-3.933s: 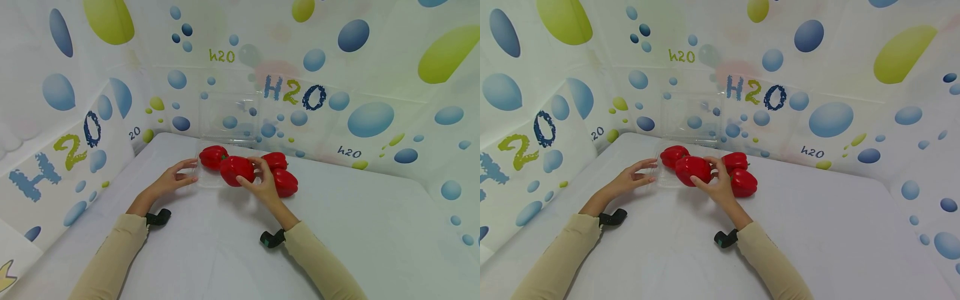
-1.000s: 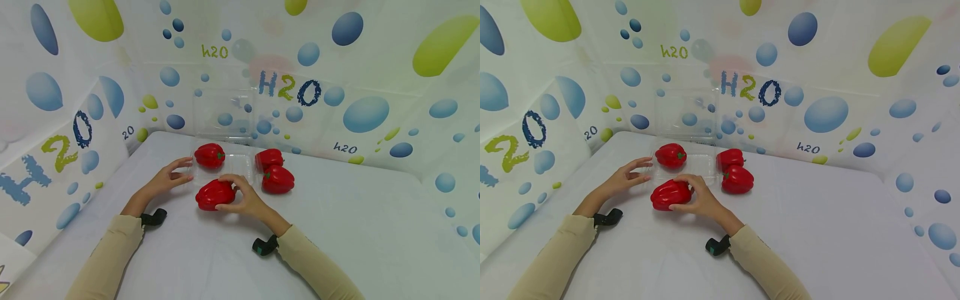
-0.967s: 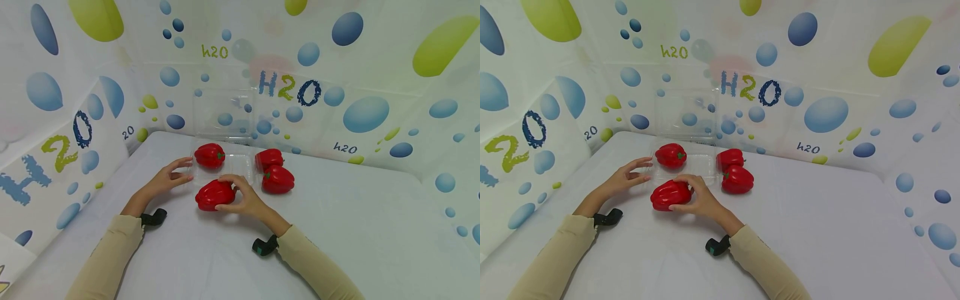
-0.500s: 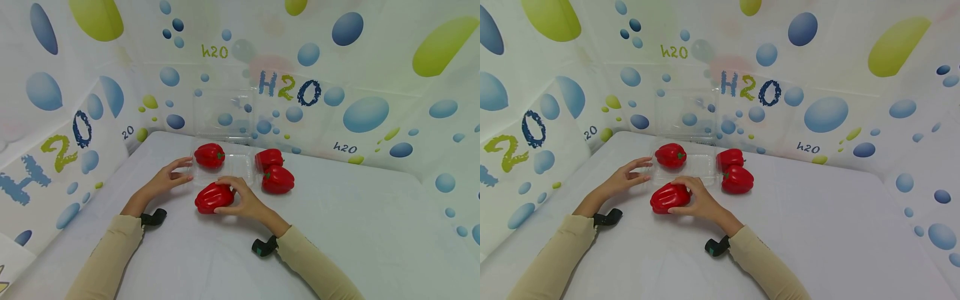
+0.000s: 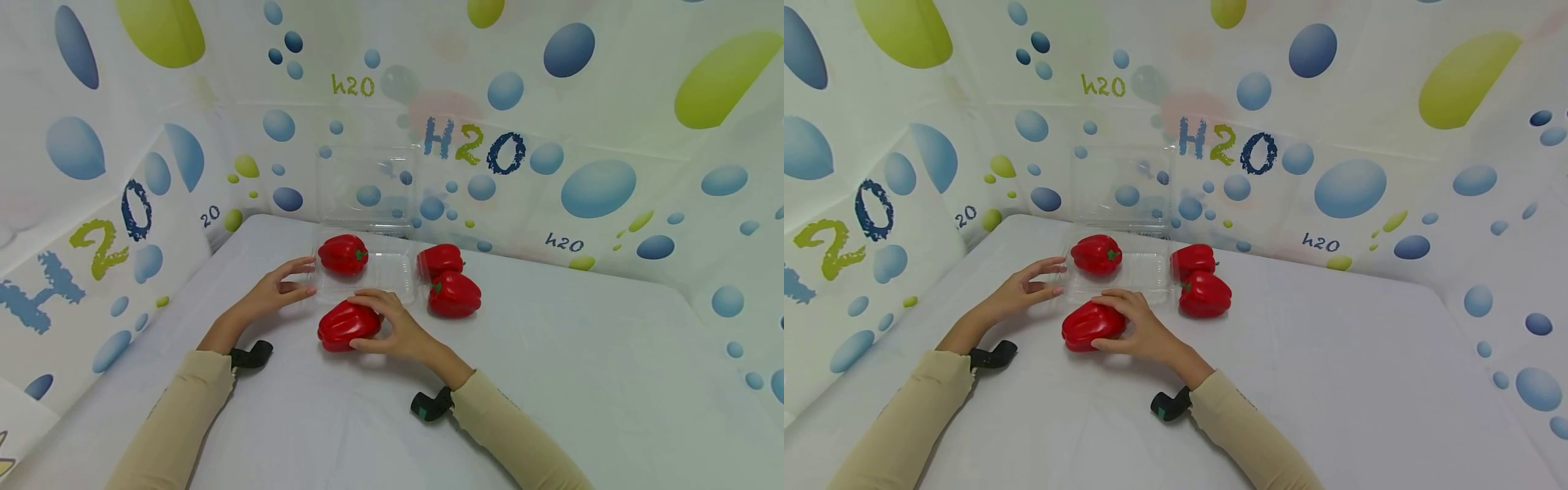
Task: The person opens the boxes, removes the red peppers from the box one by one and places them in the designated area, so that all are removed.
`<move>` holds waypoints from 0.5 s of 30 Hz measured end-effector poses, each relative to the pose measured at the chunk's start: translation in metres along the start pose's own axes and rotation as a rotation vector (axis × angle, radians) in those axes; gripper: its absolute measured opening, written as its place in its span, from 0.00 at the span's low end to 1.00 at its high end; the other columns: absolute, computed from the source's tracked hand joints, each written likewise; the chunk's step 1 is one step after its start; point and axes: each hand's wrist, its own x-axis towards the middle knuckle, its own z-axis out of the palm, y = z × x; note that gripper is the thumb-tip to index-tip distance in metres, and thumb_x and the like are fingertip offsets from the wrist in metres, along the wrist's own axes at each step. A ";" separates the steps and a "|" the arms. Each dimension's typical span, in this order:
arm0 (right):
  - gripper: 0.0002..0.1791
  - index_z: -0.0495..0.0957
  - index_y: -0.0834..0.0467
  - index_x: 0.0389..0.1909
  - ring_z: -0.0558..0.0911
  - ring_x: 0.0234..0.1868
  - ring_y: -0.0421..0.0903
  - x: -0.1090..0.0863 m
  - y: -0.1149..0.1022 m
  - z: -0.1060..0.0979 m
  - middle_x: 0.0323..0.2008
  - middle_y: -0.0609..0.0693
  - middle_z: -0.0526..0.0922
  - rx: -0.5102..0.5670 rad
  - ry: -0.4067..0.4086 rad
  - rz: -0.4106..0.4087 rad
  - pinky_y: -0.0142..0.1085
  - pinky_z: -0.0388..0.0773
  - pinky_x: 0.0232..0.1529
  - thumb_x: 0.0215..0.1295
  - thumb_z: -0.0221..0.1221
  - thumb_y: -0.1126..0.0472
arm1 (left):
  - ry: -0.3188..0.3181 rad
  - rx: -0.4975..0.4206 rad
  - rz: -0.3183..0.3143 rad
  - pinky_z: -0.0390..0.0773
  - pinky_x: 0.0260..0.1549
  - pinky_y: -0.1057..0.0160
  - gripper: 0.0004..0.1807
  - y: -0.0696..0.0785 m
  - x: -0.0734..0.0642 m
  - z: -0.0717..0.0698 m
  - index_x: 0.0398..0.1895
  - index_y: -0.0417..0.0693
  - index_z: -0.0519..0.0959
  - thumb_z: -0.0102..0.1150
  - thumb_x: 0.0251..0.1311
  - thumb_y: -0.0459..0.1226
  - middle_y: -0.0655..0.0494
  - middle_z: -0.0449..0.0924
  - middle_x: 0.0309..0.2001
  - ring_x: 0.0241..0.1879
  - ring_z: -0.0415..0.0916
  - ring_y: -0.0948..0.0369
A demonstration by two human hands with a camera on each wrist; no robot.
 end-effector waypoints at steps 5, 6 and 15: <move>0.36 0.69 0.57 0.65 0.67 0.61 0.50 0.000 0.003 0.000 0.65 0.61 0.67 0.000 0.007 -0.047 0.39 0.79 0.46 0.54 0.69 0.62 | 0.001 -0.005 -0.016 0.73 0.57 0.43 0.39 0.001 0.000 0.000 0.75 0.51 0.56 0.61 0.65 0.44 0.38 0.60 0.70 0.61 0.69 0.39; 0.36 0.69 0.57 0.65 0.67 0.60 0.51 0.000 0.004 0.000 0.65 0.61 0.67 0.001 0.007 -0.056 0.40 0.79 0.45 0.54 0.68 0.62 | 0.001 -0.007 -0.018 0.73 0.57 0.43 0.39 0.001 0.000 0.000 0.75 0.52 0.56 0.61 0.64 0.44 0.39 0.60 0.70 0.62 0.69 0.39; 0.35 0.69 0.58 0.64 0.68 0.59 0.55 0.000 0.004 0.000 0.64 0.62 0.68 0.017 0.002 -0.073 0.43 0.80 0.45 0.54 0.68 0.62 | 0.001 -0.013 -0.035 0.73 0.57 0.42 0.39 0.003 -0.001 0.001 0.75 0.53 0.55 0.62 0.64 0.44 0.39 0.59 0.71 0.62 0.69 0.38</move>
